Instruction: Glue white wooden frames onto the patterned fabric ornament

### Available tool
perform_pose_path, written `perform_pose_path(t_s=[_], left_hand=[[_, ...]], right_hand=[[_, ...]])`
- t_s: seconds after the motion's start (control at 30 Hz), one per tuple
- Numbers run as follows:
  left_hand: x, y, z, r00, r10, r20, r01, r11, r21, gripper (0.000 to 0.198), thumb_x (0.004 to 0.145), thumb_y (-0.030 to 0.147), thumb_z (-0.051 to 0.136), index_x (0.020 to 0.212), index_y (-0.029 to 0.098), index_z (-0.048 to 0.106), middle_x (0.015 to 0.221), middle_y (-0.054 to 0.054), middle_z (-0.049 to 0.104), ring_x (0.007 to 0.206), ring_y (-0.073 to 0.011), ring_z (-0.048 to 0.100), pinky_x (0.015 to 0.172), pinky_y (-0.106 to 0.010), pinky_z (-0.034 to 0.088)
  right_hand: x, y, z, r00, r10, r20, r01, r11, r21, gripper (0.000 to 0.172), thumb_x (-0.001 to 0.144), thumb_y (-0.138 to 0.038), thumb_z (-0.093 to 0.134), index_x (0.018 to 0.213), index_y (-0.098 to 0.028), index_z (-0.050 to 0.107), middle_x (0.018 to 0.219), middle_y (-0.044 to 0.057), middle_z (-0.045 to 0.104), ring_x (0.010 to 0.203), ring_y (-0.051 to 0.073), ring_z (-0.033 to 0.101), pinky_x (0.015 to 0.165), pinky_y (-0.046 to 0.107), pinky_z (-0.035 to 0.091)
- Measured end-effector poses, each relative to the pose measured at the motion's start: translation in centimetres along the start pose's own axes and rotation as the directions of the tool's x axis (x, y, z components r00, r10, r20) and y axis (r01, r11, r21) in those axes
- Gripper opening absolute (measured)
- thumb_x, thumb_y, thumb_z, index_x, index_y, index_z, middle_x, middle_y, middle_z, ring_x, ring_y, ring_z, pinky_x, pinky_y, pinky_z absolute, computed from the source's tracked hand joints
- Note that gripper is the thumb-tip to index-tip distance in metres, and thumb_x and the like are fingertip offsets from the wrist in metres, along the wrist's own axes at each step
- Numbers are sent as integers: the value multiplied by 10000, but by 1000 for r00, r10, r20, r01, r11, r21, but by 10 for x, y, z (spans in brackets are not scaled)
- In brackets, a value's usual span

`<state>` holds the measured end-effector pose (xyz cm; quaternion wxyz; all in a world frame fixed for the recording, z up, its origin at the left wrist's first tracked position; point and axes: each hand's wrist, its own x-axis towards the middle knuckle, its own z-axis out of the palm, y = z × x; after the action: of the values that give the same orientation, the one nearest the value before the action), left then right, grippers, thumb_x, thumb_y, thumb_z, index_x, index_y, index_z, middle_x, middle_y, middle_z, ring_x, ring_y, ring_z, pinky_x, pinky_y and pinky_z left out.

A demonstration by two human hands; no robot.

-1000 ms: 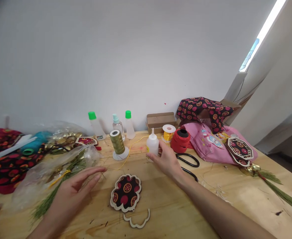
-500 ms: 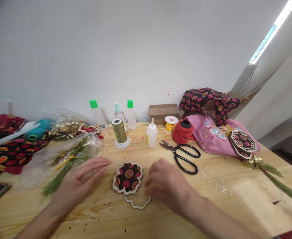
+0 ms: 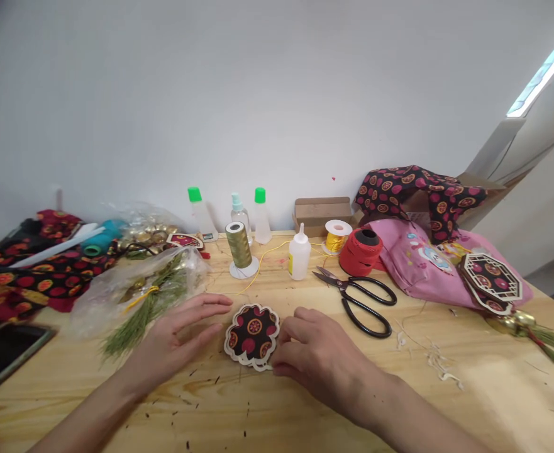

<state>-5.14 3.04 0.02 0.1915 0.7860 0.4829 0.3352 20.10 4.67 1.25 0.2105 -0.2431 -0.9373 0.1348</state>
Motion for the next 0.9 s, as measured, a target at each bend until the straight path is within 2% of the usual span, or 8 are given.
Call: perform_pose_path(t_s=[0.13, 0.23, 0.37, 0.53, 0.77, 0.9], left_hand=[[0, 3, -1, 988, 22, 152, -15, 999, -48, 231, 811, 270, 541, 1028, 258, 620, 1152, -59, 584, 1072, -202, 532, 917, -367, 442], [-3, 4, -2, 975, 70, 212, -65, 997, -30, 199, 793, 277, 573, 984, 271, 628, 1197, -58, 559, 1132, -223, 482, 995, -442, 352], [-3, 2, 1, 971, 118, 209, -125, 992, 23, 153, 807, 254, 563, 941, 265, 635, 1169, -40, 579, 1122, -194, 496, 1062, -461, 238], [-2, 2, 1, 964, 130, 230, -152, 985, 79, 145, 823, 219, 532, 871, 280, 655, 1124, -3, 602, 1101, -165, 511, 1069, -433, 234], [-3, 10, 0, 966, 134, 220, -155, 985, 78, 157, 788, 180, 520, 817, 268, 648, 1122, -2, 609, 1088, -174, 524, 1066, -445, 232], [-2, 7, -2, 968, 104, 229, -124, 990, 75, 148, 793, 185, 514, 809, 255, 644, 1145, -14, 587, 1103, -176, 508, 1079, -442, 205]], right_hand=[[10, 10, 8, 990, -135, -41, 129, 985, -115, 147, 847, -208, 533, 746, -205, 640, 707, 14, 618, 617, 132, 460, 557, 269, 325], [11, 12, 10, 988, -137, -77, 128, 985, -112, 166, 869, -213, 500, 778, -209, 640, 698, 16, 620, 621, 130, 470, 561, 274, 318], [10, 11, 11, 988, -125, -93, 119, 990, -75, 183, 871, -209, 492, 758, -208, 636, 680, 17, 624, 611, 130, 472, 556, 274, 317], [11, 9, 12, 990, -100, -97, 100, 995, -10, 170, 861, -228, 511, 757, -202, 643, 724, 32, 640, 630, 136, 485, 568, 274, 332], [10, 8, 12, 994, -90, -61, 90, 996, 6, 153, 854, -223, 520, 760, -209, 639, 724, 26, 632, 645, 133, 495, 586, 271, 346], [8, 11, 12, 994, -98, -53, 99, 995, 16, 167, 861, -237, 512, 765, -208, 646, 708, 24, 631, 647, 138, 485, 590, 278, 339]])
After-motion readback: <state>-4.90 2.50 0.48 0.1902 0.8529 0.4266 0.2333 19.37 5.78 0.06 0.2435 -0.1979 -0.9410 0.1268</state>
